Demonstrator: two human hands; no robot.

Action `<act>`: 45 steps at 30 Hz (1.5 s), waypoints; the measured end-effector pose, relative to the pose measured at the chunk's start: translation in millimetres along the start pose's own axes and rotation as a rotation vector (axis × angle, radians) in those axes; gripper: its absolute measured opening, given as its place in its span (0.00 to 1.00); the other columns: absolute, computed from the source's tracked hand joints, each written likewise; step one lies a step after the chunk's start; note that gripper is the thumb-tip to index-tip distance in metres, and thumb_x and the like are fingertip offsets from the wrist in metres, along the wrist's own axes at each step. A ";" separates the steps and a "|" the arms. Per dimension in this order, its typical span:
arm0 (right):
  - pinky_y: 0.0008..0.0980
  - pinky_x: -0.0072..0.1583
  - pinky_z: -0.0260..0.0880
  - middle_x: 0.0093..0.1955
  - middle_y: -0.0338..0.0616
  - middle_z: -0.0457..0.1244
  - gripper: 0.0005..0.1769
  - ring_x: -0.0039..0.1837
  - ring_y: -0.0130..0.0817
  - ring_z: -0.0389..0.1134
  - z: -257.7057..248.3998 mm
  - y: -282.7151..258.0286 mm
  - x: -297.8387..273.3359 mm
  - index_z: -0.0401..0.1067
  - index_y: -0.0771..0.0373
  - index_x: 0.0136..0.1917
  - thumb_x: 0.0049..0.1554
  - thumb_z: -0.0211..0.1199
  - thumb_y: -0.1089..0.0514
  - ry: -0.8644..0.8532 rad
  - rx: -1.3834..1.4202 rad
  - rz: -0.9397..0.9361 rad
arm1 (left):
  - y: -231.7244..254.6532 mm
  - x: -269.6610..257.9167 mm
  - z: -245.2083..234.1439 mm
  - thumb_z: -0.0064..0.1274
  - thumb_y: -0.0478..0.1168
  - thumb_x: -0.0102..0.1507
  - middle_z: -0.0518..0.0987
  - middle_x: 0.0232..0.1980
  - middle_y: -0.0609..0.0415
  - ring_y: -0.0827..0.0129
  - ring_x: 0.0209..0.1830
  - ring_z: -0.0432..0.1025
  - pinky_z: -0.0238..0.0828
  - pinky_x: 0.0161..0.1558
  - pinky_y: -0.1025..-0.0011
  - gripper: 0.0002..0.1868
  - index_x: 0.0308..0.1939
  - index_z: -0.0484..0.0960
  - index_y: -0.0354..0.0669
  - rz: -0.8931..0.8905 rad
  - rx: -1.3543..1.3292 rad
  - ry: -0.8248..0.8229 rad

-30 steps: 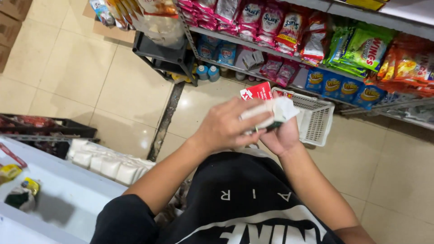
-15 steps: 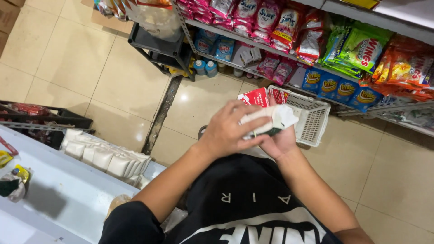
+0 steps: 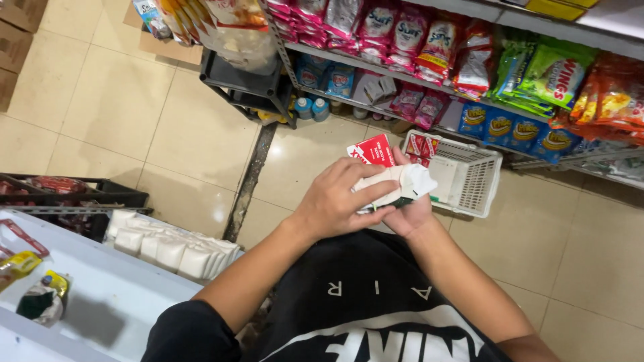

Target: Cleaning a small red product box with a cloth and placing it on a grocery store shelf.

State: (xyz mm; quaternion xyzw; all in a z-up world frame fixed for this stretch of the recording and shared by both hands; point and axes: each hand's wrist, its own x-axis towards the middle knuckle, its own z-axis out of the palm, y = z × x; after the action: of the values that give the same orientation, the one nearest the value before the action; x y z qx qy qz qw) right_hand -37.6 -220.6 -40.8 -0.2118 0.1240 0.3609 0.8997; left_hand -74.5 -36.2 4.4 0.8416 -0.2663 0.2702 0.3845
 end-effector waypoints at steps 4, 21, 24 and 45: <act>0.44 0.60 0.71 0.52 0.47 0.70 0.26 0.53 0.40 0.72 37.8 17.0 20.0 0.74 0.62 0.55 0.66 0.49 0.39 0.088 -0.099 -0.055 | -42.6 -3.1 -18.8 0.64 0.52 0.62 0.79 0.52 0.49 0.52 0.50 0.74 0.75 0.52 0.58 0.21 0.57 0.84 0.57 -0.048 0.033 0.046; 0.48 0.51 0.73 0.48 0.41 0.69 0.27 0.50 0.38 0.70 74.4 85.2 87.3 0.73 0.60 0.57 0.62 0.50 0.36 0.124 -0.118 -0.082 | -110.0 -33.4 -84.5 0.66 0.50 0.60 0.79 0.50 0.48 0.52 0.46 0.76 0.77 0.47 0.60 0.21 0.56 0.84 0.55 -0.044 0.010 0.082; 0.42 0.51 0.72 0.46 0.47 0.69 0.23 0.47 0.40 0.70 99.7 90.5 87.5 0.71 0.62 0.55 0.62 0.51 0.41 0.245 -0.023 -0.042 | -123.0 -29.2 -98.5 0.63 0.51 0.62 0.77 0.52 0.47 0.59 0.48 0.73 0.72 0.51 0.67 0.21 0.59 0.82 0.59 -0.125 -0.006 0.046; 0.40 0.56 0.71 0.47 0.47 0.70 0.24 0.49 0.39 0.71 54.0 89.5 117.2 0.74 0.64 0.53 0.62 0.53 0.41 0.190 -0.010 -0.122 | -114.3 -25.2 -97.2 0.69 0.48 0.57 0.78 0.51 0.48 0.51 0.47 0.75 0.75 0.50 0.58 0.22 0.55 0.85 0.56 -0.102 -0.018 0.162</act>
State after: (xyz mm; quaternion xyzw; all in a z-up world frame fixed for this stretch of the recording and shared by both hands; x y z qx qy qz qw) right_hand -13.5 -67.0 -63.5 -0.2565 0.1940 0.2845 0.9031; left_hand -41.7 111.0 -15.5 0.8260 -0.1937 0.3150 0.4255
